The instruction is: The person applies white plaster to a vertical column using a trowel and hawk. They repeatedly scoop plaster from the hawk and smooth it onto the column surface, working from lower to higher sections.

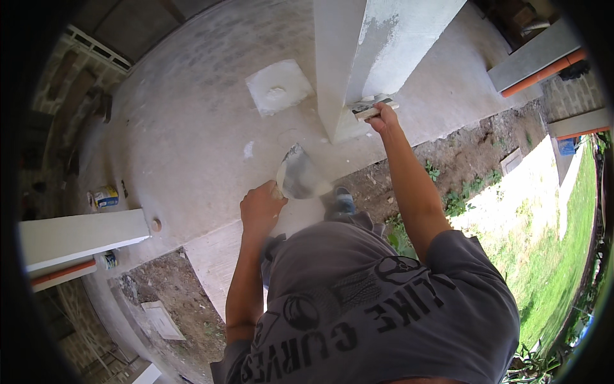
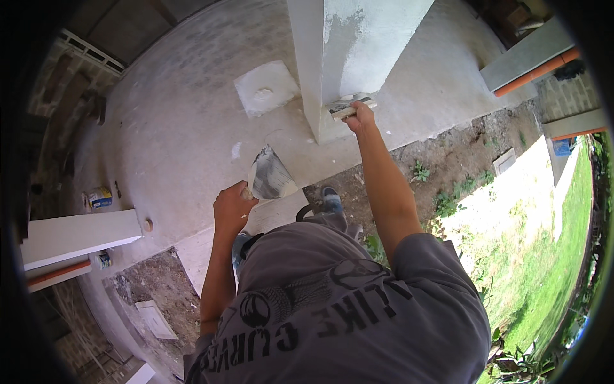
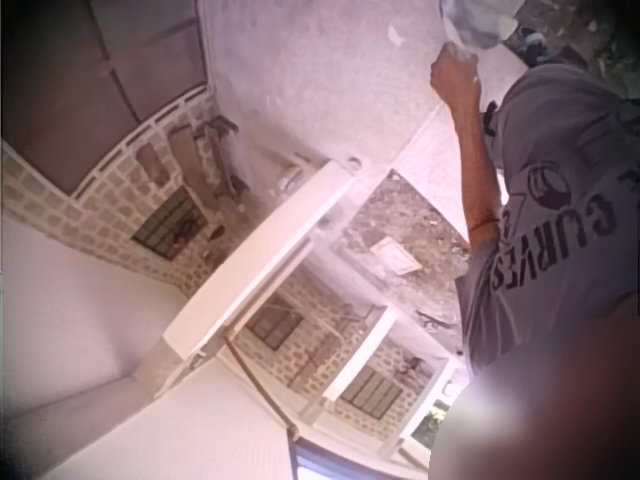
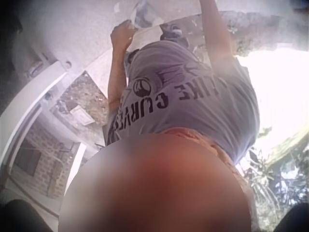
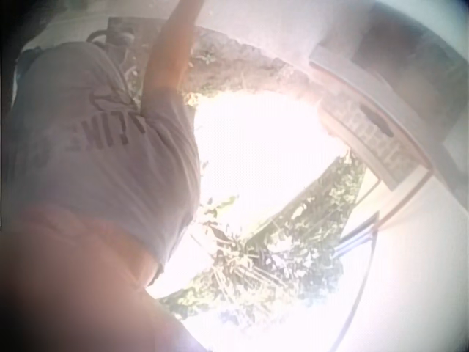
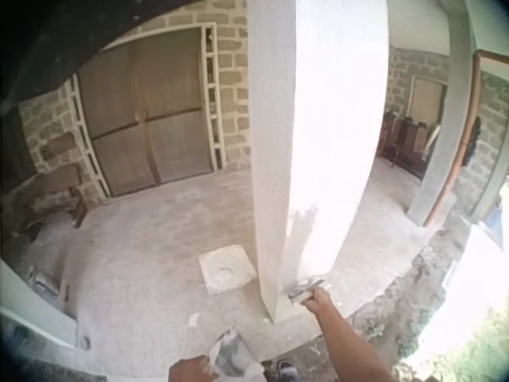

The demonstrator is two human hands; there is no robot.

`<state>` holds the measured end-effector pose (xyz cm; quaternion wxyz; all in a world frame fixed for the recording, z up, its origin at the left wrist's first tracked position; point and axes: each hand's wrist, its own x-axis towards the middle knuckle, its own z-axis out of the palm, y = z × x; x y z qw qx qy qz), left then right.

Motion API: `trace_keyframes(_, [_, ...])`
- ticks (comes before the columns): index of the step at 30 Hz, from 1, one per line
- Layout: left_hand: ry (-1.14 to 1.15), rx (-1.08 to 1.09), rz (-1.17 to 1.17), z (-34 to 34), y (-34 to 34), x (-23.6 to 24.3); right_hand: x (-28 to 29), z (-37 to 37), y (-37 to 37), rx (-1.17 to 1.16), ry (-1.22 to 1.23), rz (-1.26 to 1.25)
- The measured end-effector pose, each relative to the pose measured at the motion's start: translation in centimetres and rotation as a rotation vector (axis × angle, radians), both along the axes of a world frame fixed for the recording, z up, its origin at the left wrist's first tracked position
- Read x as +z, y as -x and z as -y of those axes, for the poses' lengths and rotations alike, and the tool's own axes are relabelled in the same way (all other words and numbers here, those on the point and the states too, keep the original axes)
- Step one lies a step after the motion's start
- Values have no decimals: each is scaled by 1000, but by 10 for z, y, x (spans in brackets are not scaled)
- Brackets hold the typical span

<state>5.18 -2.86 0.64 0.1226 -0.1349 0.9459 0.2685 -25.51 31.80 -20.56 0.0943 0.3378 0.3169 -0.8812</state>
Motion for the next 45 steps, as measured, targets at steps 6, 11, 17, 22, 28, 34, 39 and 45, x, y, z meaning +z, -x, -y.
trace_keyframes(6, [23,33,69,22,-13,-10,90,12,4,35,-96,-73])
trace_keyframes(11, [7,-6,-7,36,-9,-21,275,12,10,-34,-169,-305])
trace_keyframes(17, [-90,-95,-120,31,13,-20,455,14,-11,-53,-365,-581])
trace_keyframes(22, [-96,-126,-47,16,19,-17,368,-7,-49,-62,-306,-753])
trace_keyframes(28, [-12,-118,73,15,6,-26,89,-30,-43,10,-68,-141])
trace_keyframes(34, [-36,-53,44,8,-15,-32,-34,-60,5,-15,18,-13])
trace_keyframes(39, [-12,-104,30,2,-24,-41,29,-56,30,-6,-72,-46])
trace_keyframes(45, [-7,-192,-15,5,-17,-42,268,-55,43,-43,-205,-365])
